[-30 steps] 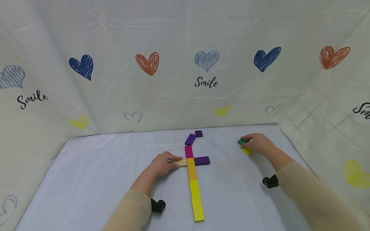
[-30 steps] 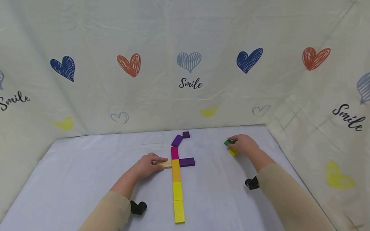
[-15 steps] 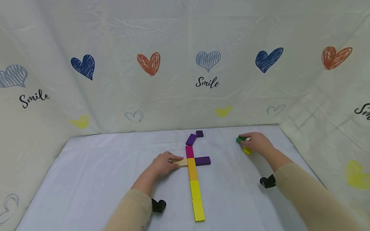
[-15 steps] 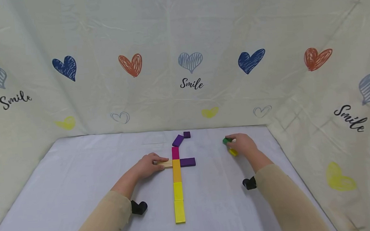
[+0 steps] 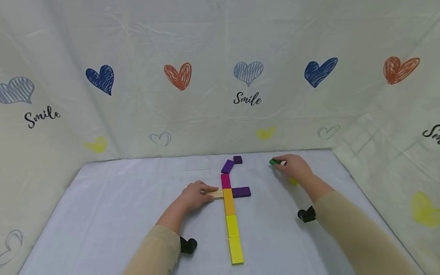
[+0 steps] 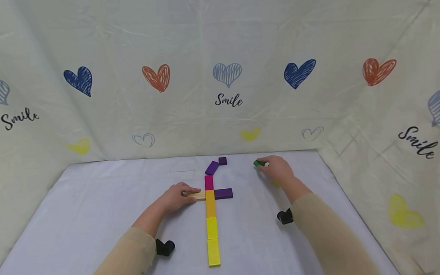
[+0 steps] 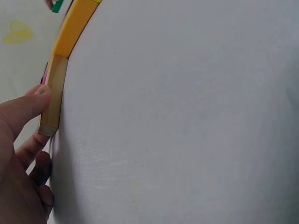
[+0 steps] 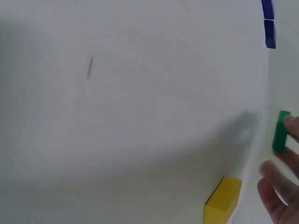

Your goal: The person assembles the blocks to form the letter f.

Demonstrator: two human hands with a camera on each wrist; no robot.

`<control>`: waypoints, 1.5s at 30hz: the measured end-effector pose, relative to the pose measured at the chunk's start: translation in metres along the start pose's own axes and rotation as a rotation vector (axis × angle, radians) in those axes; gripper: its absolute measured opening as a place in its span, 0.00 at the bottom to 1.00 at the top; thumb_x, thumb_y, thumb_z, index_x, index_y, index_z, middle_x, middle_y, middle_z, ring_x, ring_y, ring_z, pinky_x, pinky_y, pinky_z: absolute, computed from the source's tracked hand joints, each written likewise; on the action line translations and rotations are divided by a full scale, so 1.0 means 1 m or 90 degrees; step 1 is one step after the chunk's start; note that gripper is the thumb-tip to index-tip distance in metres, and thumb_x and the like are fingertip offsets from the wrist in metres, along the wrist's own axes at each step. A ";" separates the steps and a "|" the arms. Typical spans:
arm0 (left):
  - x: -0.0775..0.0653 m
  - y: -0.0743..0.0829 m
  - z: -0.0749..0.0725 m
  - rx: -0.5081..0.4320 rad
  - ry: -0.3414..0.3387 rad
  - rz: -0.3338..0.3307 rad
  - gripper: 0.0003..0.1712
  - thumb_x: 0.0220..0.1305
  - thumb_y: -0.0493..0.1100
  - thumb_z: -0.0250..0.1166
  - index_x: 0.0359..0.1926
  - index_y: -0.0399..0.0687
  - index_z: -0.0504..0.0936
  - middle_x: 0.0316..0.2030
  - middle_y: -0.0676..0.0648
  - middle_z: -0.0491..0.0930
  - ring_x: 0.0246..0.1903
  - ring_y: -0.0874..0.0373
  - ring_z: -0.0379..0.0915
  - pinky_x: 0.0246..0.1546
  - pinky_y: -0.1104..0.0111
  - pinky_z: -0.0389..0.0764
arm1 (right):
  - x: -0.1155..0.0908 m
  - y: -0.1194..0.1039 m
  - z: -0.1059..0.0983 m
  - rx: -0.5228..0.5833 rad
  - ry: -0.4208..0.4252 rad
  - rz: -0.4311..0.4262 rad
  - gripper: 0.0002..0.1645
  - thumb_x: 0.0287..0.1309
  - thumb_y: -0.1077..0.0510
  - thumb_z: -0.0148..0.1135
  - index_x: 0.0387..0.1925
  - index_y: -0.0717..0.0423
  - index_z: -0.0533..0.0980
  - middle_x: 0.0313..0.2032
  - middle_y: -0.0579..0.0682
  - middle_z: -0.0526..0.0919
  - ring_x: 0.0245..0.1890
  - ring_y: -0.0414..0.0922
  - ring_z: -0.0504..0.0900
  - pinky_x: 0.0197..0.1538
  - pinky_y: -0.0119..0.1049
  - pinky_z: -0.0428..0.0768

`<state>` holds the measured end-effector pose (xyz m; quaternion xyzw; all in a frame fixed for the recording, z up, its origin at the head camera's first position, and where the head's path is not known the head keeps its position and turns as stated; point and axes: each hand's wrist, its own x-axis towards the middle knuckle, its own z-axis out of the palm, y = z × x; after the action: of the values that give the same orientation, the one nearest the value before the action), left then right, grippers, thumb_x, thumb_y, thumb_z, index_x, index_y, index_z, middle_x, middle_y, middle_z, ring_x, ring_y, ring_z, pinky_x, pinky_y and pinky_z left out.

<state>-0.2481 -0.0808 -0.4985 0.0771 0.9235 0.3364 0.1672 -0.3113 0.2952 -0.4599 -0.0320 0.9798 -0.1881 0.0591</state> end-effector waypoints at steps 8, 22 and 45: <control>-0.001 0.002 0.000 0.006 0.002 0.008 0.17 0.64 0.52 0.68 0.54 0.76 0.84 0.56 0.51 0.75 0.58 0.48 0.66 0.59 0.47 0.71 | 0.009 -0.029 0.014 0.002 0.020 -0.024 0.24 0.65 0.49 0.63 0.61 0.49 0.78 0.59 0.60 0.78 0.57 0.59 0.76 0.59 0.55 0.72; -0.002 0.003 0.000 0.007 0.003 0.009 0.18 0.64 0.51 0.68 0.54 0.75 0.84 0.55 0.51 0.75 0.57 0.48 0.66 0.57 0.49 0.72 | 0.027 -0.058 0.038 -0.002 0.027 0.003 0.24 0.66 0.47 0.61 0.61 0.48 0.78 0.62 0.58 0.77 0.63 0.61 0.72 0.62 0.55 0.70; 0.002 -0.002 -0.002 0.006 -0.002 0.016 0.18 0.64 0.52 0.68 0.54 0.77 0.84 0.56 0.51 0.75 0.58 0.48 0.66 0.60 0.47 0.70 | 0.044 -0.051 0.023 -0.009 -0.071 -0.094 0.24 0.69 0.60 0.56 0.65 0.49 0.74 0.68 0.57 0.70 0.70 0.60 0.62 0.70 0.57 0.60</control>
<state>-0.2506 -0.0824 -0.4989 0.0903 0.9237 0.3342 0.1640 -0.3496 0.2360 -0.4663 -0.1152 0.9713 -0.1832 0.0990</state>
